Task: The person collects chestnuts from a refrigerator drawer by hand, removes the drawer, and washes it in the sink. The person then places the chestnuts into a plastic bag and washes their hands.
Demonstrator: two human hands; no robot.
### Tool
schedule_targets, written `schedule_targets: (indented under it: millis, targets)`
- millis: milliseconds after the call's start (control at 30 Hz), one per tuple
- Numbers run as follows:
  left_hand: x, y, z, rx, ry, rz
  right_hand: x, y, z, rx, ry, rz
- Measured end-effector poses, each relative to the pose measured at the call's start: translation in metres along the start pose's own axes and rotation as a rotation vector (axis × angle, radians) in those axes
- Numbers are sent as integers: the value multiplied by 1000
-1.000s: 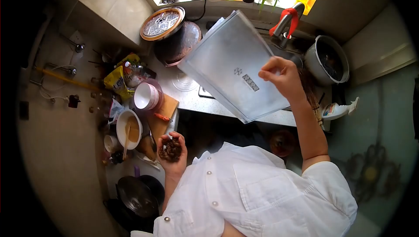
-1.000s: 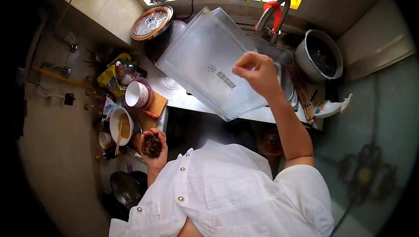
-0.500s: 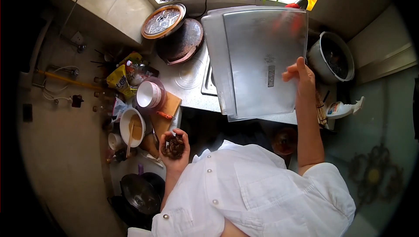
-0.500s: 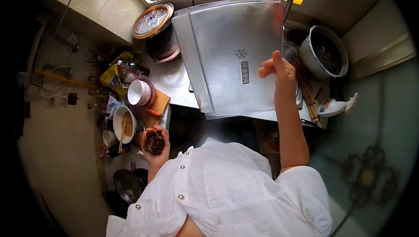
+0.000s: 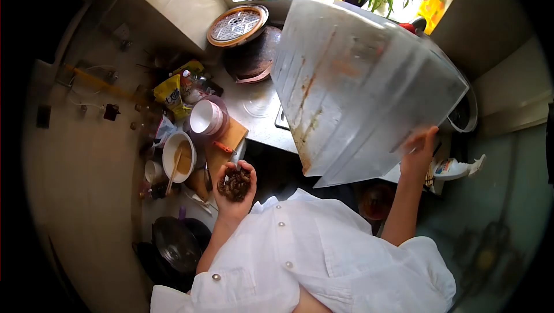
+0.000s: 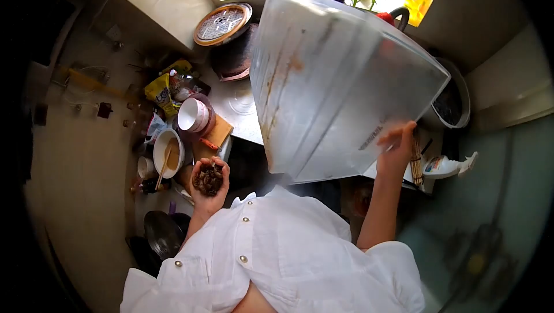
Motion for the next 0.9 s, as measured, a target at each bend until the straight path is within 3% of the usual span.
schedule_targets:
  millis: [100,167,900]
  targets:
    - [1,4,2,21,6,-2,-1,-8,4,202,53,-14]
    - [2,6,3,23,-7,1,-8,-14,7,317,52,-292]
    - [-2,24,-1,73,-25,26,3,-5,38,432,28,-113]
Point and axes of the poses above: each hand's wrist, its own x-axis towards the middle knuckle, its own y-axis out of the palm, z = x × y, the point moved 6 cm from there along x, towards the middle knuckle, and after that the axes turned 6 degrees about x, right-handed, at the moved point
